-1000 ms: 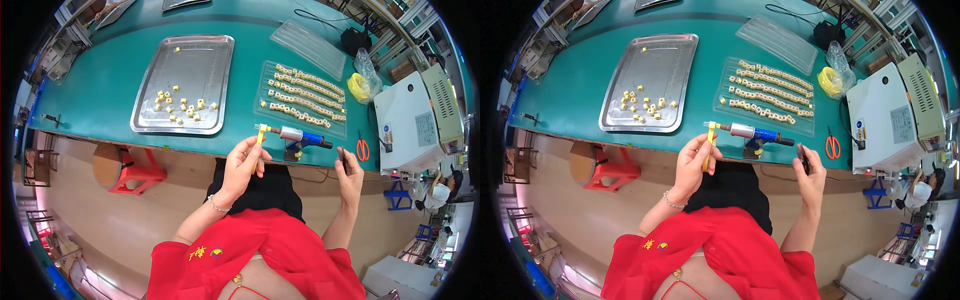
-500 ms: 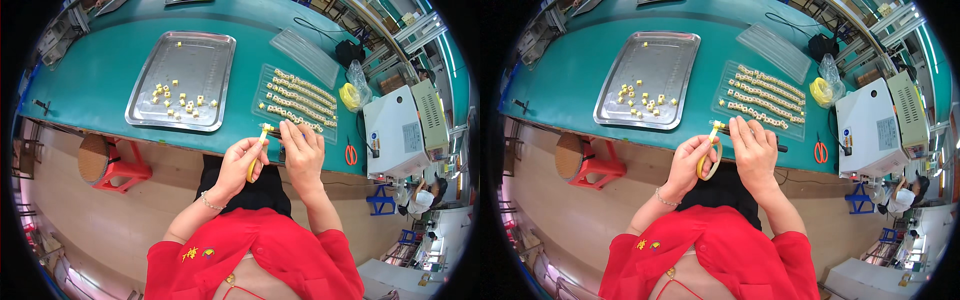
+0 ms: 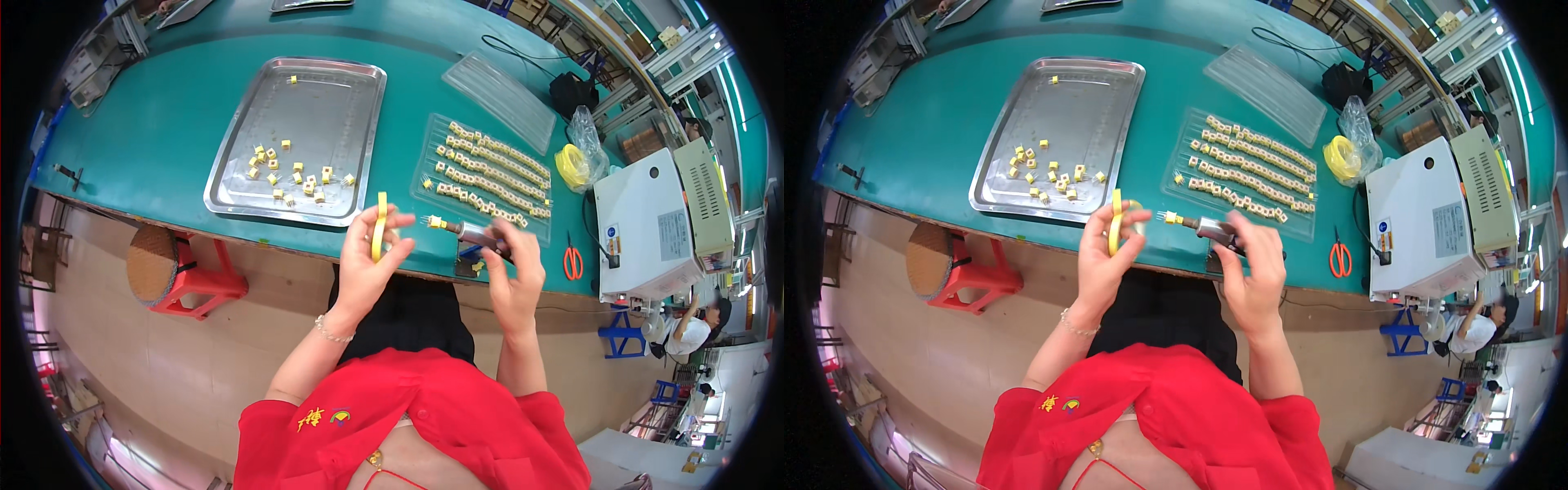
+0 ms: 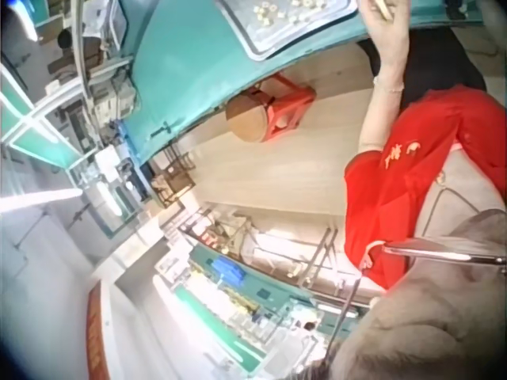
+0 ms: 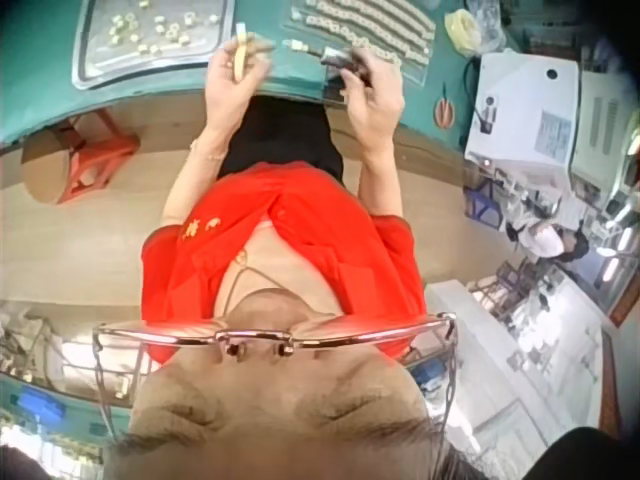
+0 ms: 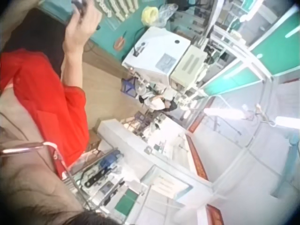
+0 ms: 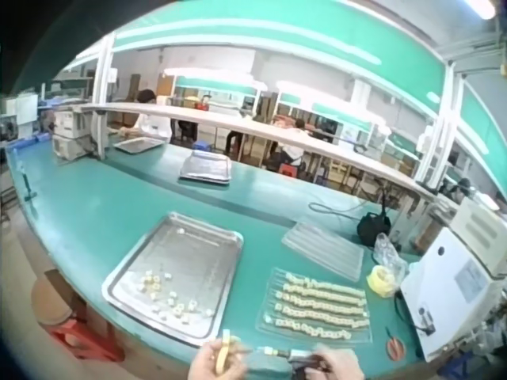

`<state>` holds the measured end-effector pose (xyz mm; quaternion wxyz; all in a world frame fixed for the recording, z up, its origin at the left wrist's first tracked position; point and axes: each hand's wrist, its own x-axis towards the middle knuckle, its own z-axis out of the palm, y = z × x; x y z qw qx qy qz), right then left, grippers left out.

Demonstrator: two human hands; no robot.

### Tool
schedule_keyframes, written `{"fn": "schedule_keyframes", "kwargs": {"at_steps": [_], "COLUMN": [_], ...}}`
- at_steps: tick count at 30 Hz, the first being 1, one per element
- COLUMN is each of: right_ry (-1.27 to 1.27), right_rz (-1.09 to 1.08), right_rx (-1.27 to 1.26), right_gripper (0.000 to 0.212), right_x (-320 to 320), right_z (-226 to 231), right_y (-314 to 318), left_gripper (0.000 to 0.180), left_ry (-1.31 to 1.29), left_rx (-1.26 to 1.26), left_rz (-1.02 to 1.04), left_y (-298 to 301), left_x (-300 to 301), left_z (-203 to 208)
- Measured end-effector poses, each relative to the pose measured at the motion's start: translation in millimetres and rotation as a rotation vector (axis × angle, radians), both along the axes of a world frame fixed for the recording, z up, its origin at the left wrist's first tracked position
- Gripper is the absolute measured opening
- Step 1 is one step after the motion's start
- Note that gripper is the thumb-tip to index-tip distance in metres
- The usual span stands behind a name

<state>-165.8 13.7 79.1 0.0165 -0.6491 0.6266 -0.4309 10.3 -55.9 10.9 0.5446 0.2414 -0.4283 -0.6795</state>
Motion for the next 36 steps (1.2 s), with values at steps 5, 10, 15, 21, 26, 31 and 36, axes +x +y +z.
{"fn": "schedule_keyframes", "kwargs": {"at_steps": [5,10,15,21,26,31,36], "right_ry": [-0.264,-0.399,-0.548,-0.409,-0.256,-0.110,-0.237], "right_rz": [-0.081,-0.130,-0.297,-0.389,-0.383,-0.334,-0.348], "right_rx": [0.071,0.037,-0.019,0.027,0.111,0.192,0.260], "right_gripper": [0.033,0.033,0.032,0.015,0.021,0.025,0.021], "right_x": [-4,-19,-55,-115,-152,-161,-164], "right_z": [-11,-19,-26,-56,-64,-83,-83], "right_y": [18,36,50,43,9,-21,-20], "left_gripper": [0.053,0.037,0.029,0.032,0.035,0.030,0.029], "left_ry": [-0.198,-0.100,-0.459,-0.557,-0.993,-0.939,-1.139], "left_rx": [-0.211,-0.242,-0.424,-0.356,-0.348,-0.345,-0.450], "left_rz": [0.048,0.004,0.269,0.610,0.451,0.501,0.615], "left_y": [-14,-21,-31,-88,-120,-109,-106], "left_x": [-19,-21,-12,95,105,92,89], "left_z": [1,-5,-2,3,-14,-23,-15]}}
